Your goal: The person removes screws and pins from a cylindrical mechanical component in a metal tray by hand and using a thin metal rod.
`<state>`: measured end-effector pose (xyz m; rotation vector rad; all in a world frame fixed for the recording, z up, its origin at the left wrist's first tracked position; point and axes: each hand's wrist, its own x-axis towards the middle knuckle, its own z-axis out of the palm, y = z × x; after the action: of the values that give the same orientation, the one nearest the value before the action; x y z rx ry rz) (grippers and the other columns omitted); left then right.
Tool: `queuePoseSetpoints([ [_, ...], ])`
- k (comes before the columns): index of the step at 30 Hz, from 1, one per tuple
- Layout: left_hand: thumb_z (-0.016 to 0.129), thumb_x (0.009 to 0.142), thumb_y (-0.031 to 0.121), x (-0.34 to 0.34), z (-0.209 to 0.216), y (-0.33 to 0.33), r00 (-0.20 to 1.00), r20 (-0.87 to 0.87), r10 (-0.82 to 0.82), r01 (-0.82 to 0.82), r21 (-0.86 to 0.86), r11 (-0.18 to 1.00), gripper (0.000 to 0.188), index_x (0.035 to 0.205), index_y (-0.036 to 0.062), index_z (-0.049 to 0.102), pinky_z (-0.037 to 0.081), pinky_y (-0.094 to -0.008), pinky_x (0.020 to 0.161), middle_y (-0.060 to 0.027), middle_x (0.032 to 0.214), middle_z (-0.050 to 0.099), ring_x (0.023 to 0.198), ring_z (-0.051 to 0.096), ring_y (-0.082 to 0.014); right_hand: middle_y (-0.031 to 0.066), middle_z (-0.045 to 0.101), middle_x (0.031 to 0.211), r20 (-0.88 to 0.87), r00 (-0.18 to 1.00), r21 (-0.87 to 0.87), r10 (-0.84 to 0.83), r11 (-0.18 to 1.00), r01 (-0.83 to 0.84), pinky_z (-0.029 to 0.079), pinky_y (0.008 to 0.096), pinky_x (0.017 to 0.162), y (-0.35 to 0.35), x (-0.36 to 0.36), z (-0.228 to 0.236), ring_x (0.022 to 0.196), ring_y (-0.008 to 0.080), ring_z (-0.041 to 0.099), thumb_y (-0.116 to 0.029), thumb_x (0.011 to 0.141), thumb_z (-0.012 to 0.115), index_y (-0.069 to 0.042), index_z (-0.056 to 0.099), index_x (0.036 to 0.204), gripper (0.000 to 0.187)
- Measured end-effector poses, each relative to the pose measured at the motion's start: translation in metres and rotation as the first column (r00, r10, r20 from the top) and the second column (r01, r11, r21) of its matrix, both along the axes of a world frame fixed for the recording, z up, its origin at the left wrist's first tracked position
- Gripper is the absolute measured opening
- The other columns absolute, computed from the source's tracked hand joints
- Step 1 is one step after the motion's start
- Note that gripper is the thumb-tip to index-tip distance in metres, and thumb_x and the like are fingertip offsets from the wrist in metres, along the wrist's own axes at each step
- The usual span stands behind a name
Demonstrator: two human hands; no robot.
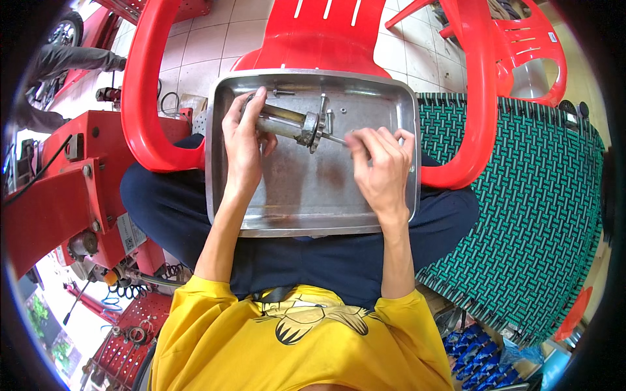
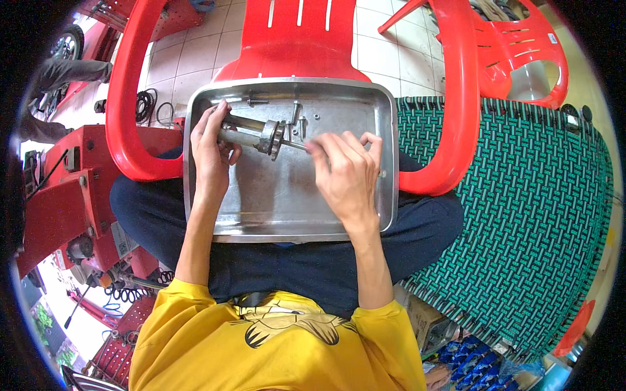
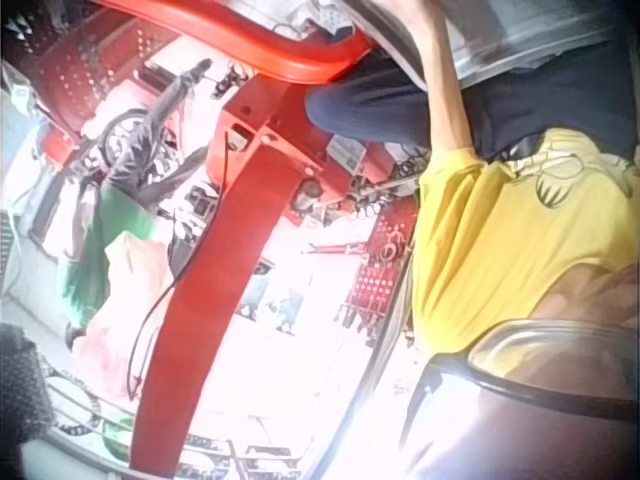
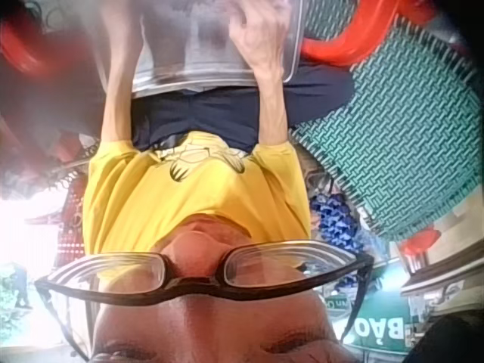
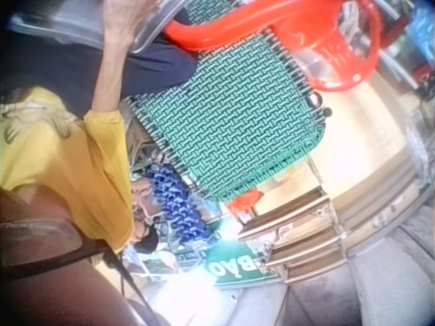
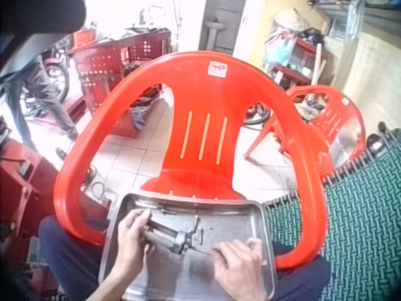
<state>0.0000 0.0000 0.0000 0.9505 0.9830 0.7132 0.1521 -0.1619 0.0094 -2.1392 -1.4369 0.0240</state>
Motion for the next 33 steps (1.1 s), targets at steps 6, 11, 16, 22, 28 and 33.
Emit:
queuePoseSetpoints([
  [6, 0.064, 0.101, 0.036, 0.0051, -0.0033, -0.0032, 1.000, 0.021, 0.005, -0.005, 0.021, 1.000, 0.027, 0.111, 0.0100, 0.065, 0.031, -0.0194, 0.043, 0.0046, 0.074, 0.054, 0.055, 0.049, -0.0023, 0.0035, 0.069, 0.077, -0.032, 0.999, 0.008, -0.009, 1.000, 0.009, 0.037, 0.0397, 0.083, 0.0000, -0.0013, 0.0051, 0.074, 0.0234, 0.062, -0.029, 0.091, 0.076, -0.010, 0.070, 0.089, 0.020],
  [11, 0.064, 0.102, 0.034, 0.0049, -0.0015, -0.0039, 0.999, 0.043, -0.003, 0.003, 0.007, 1.000, 0.027, 0.112, 0.0090, 0.065, 0.030, -0.0198, 0.042, 0.0044, 0.075, 0.054, 0.056, 0.049, -0.0021, 0.0044, 0.069, 0.079, 0.045, 0.999, -0.043, -0.007, 0.999, 0.009, 0.038, 0.0402, 0.082, -0.0017, 0.0024, 0.0025, 0.075, 0.0238, 0.062, -0.029, 0.091, 0.076, -0.009, 0.070, 0.089, 0.021],
  [16, 0.064, 0.102, 0.034, 0.0036, -0.0038, -0.0029, 0.999, 0.042, 0.000, -0.002, 0.039, 0.999, 0.026, 0.111, 0.0090, 0.065, 0.030, -0.0197, 0.042, 0.0042, 0.075, 0.054, 0.055, 0.049, -0.0021, 0.0047, 0.069, 0.079, -0.038, 0.999, 0.003, -0.008, 1.000, 0.008, 0.039, 0.0395, 0.081, -0.0004, -0.0011, 0.0022, 0.076, 0.0240, 0.063, -0.026, 0.093, 0.075, -0.008, 0.069, 0.087, 0.020],
  [22, 0.064, 0.102, 0.033, 0.0044, -0.0020, -0.0027, 0.999, 0.032, 0.024, -0.025, 0.037, 0.999, 0.025, 0.111, 0.0095, 0.065, 0.030, -0.0194, 0.042, 0.0045, 0.075, 0.054, 0.055, 0.048, -0.0017, 0.0058, 0.069, 0.083, -0.068, 0.998, 0.035, 0.001, 0.999, 0.002, 0.042, 0.0393, 0.078, 0.0030, -0.0033, 0.0020, 0.077, 0.0259, 0.064, -0.024, 0.094, 0.071, -0.007, 0.069, 0.087, 0.019],
  [28, 0.064, 0.102, 0.032, 0.0031, -0.0010, -0.0021, 0.999, 0.045, 0.030, -0.032, 0.037, 0.999, 0.025, 0.111, 0.0097, 0.065, 0.031, -0.0197, 0.041, 0.0041, 0.075, 0.055, 0.055, 0.048, -0.0020, 0.0064, 0.067, 0.082, -0.017, 1.000, 0.021, -0.009, 1.000, 0.009, 0.044, 0.0390, 0.075, 0.0036, -0.0041, 0.0003, 0.079, 0.0271, 0.065, -0.022, 0.095, 0.070, -0.007, 0.069, 0.088, 0.017],
  [33, 0.063, 0.102, 0.032, 0.0028, -0.0040, -0.0019, 0.997, 0.069, 0.026, -0.030, 0.053, 0.998, 0.027, 0.112, 0.0068, 0.065, 0.032, -0.0211, 0.040, 0.0019, 0.076, 0.056, 0.054, 0.048, -0.0033, 0.0055, 0.069, 0.083, -0.076, 0.996, 0.030, -0.046, 0.998, 0.048, 0.044, 0.0384, 0.072, 0.0036, -0.0059, 0.0023, 0.077, 0.0267, 0.066, -0.024, 0.094, 0.072, -0.008, 0.070, 0.088, 0.017],
])
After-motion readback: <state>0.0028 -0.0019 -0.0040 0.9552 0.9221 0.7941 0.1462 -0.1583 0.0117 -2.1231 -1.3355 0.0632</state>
